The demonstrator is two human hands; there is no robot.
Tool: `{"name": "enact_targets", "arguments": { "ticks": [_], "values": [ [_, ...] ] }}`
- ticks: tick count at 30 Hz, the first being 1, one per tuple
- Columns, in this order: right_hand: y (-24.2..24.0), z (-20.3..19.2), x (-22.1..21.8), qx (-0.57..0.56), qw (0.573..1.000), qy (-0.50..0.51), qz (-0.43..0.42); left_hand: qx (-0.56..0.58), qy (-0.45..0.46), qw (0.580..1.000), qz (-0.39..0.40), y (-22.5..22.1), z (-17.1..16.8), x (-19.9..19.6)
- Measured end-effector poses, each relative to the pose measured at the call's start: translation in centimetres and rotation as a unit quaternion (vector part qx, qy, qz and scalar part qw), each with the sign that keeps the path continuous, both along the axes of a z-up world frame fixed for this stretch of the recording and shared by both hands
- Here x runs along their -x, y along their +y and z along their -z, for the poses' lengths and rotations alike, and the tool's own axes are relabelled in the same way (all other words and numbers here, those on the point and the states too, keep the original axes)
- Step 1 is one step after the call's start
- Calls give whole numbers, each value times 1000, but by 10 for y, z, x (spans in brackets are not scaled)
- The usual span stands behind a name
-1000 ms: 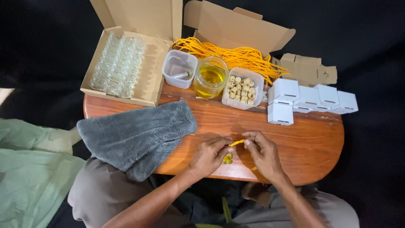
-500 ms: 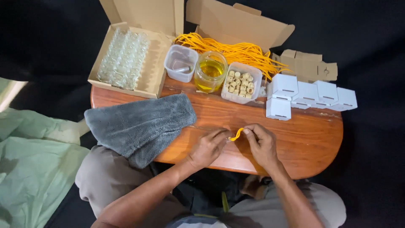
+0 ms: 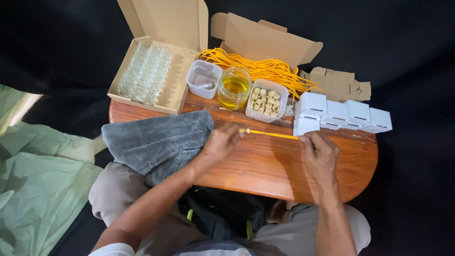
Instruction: The person assembles cardboard packaging and places items inside it by hand. They fold the cardboard into a small box, place a component into it, and close the lid.
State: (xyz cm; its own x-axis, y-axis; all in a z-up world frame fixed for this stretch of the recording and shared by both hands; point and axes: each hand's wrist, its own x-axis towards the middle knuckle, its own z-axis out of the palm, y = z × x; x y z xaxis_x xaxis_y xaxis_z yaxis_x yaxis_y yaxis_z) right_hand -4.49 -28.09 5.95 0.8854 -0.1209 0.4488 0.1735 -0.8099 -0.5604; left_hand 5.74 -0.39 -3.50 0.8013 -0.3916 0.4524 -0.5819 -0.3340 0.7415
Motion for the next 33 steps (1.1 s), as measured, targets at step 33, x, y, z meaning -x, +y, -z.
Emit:
{"name": "enact_targets", "arguments": {
  "ticks": [33],
  "values": [
    [92,55,-29,-3,998,69,-13,-142,35,987,70,6,7,-14]
  ]
}}
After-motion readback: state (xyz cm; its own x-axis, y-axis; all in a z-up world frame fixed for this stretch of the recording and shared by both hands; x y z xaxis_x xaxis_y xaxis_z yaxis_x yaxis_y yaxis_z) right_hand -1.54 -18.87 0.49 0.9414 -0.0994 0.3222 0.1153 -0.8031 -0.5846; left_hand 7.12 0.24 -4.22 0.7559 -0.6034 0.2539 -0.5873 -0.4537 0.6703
